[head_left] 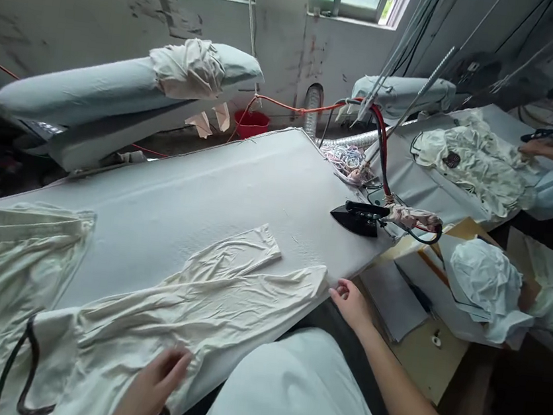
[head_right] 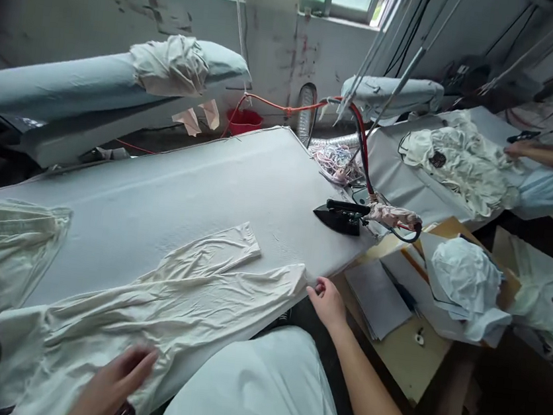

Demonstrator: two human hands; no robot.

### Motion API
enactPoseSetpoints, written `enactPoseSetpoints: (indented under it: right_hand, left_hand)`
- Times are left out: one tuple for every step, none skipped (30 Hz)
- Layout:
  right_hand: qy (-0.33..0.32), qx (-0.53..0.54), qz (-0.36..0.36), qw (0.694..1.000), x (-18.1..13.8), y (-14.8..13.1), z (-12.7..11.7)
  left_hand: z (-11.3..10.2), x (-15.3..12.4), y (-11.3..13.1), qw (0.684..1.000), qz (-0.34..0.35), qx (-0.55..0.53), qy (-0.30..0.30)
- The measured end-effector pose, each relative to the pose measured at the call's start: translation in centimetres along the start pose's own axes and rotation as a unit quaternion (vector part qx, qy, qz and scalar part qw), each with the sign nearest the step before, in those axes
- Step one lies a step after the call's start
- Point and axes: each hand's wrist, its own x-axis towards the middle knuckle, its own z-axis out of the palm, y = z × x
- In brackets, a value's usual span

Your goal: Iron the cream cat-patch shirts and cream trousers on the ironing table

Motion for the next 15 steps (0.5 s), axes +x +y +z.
enactPoseSetpoints:
  right_hand:
    - [-0.032,-0.032,-0.034,0.998,0.0,-0.1,0.5]
    - [-0.062,-0.058,-0.069,0.994,0.1,-0.4,0.9]
    - [-0.087,-0.065,-0.101,0.989,0.5,-0.9,1.2]
    - [-0.106,-0.05,-0.125,0.985,1.1,-1.6,1.3]
    - [-0.118,-0.02,-0.147,0.982,1.7,-2.3,1.4]
    - [-0.12,0.016,-0.166,0.979,2.5,-3.1,1.4]
    - [-0.116,0.05,-0.181,0.975,3.2,-3.8,1.3]
    - [-0.106,0.078,-0.187,0.973,3.9,-4.5,1.3]
    - [-0.095,0.096,-0.184,0.974,4.5,-5.0,1.3]
    - [-0.086,0.104,-0.171,0.976,5.0,-5.5,1.3]
    - [-0.08,0.106,-0.152,0.979,5.4,-5.8,1.4]
    - [-0.072,0.103,-0.132,0.983,5.6,-6.0,1.6]
    - [-0.062,0.1,-0.115,0.986,5.8,-6.1,1.7]
    - [-0.054,0.099,-0.105,0.988,5.9,-6.2,1.9]
    - [-0.048,0.105,-0.104,0.988,6.0,-6.4,2.1]
  left_hand:
    - [1.7,2.0,2.6,0.999,0.037,0.018,-0.003]
    - [3.5,4.1,5.2,0.995,0.081,0.047,0.021]
    - [5.3,6.1,7.8,0.989,0.11,0.094,0.038]
    - [6.9,8.0,10.0,0.981,0.107,0.159,0.02]
    - [8.2,9.6,12.0,0.973,0.091,0.213,-0.01]
    - [9.0,11.0,13.4,0.963,0.072,0.258,-0.042]
    - [9.5,12.0,14.5,0.955,0.051,0.285,-0.069]
    - [9.6,12.7,15.0,0.952,0.034,0.293,-0.083]
    - [9.5,13.0,15.1,0.956,0.02,0.281,-0.08]
    - [9.3,13.1,14.8,0.966,0.006,0.253,-0.059]
    - [9.2,12.8,14.3,0.977,-0.014,0.213,-0.026]
    - [9.2,12.4,13.7,0.986,-0.03,0.163,0.01]
    - [9.3,11.7,13.0,0.992,-0.035,0.11,0.045]
    - [9.6,11.0,12.3,0.995,-0.025,0.061,0.078]
    - [9.8,10.2,11.7,0.994,-0.003,0.021,0.104]
